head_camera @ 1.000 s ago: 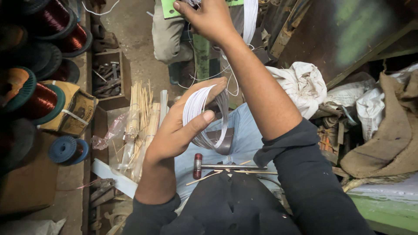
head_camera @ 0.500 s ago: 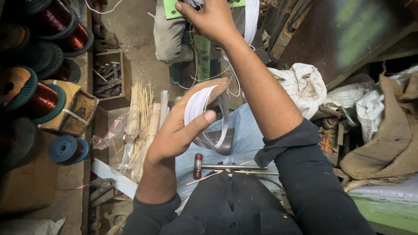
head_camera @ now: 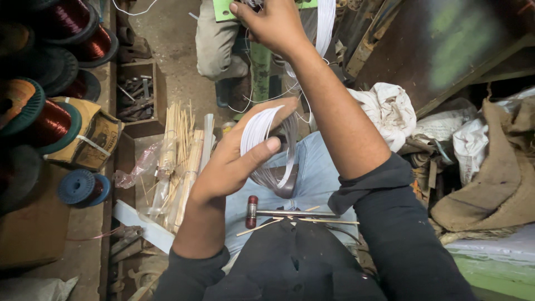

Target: The person winds white wire onto a green machine using a wooden stick to guide and separate strands. They repeatedly adjust the wire, use a hammer to tap the machine, and continue winding the wire into a coil.

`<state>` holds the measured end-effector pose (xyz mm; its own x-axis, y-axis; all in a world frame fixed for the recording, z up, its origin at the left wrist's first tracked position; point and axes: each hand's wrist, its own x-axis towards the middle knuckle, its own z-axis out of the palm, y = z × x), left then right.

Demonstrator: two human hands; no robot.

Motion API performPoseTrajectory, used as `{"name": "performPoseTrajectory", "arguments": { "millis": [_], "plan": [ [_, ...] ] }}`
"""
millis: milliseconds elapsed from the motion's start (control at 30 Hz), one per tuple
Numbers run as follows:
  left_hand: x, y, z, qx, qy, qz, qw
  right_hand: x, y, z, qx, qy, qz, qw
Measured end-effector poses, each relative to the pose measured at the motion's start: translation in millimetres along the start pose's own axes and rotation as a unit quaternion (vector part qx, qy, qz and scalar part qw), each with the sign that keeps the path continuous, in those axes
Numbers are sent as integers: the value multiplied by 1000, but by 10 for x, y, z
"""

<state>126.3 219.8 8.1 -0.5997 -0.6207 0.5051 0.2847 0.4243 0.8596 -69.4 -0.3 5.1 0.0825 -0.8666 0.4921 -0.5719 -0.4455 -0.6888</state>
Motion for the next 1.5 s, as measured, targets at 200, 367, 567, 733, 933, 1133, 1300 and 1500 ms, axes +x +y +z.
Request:
{"name": "performPoseTrajectory", "arguments": {
  "millis": [200, 367, 567, 733, 933, 1133, 1300, 1500],
  "plan": [
    [29, -130, -34, -210, 12, -56, 976, -535, -407, -590, -135, -7, -180, 974],
    [185, -311, -161, -293, 14, -63, 954, -1602, -459, -1003, -180, 4, -177, 968],
    [692, -480, -303, -297, -29, -68, 952, -2089, -452, -869, -249, 72, -213, 942],
    [923, -523, -297, -246, -40, -81, 965, -2037, -370, -712, -231, 123, -173, 950],
    [1020, -631, -371, -203, -33, -93, 974, -1990, -314, -623, -230, 117, -125, 958],
    [1166, -685, -458, -138, -33, -43, 989, -1788, -329, -502, -347, 200, -158, 902],
    [1237, -780, -421, -251, -28, -44, 966, -1701, -276, -535, -411, 223, -224, 855],
    [1424, -870, -531, -399, -55, -77, 912, -1620, -346, -665, -470, 198, -213, 833]
  ]
}}
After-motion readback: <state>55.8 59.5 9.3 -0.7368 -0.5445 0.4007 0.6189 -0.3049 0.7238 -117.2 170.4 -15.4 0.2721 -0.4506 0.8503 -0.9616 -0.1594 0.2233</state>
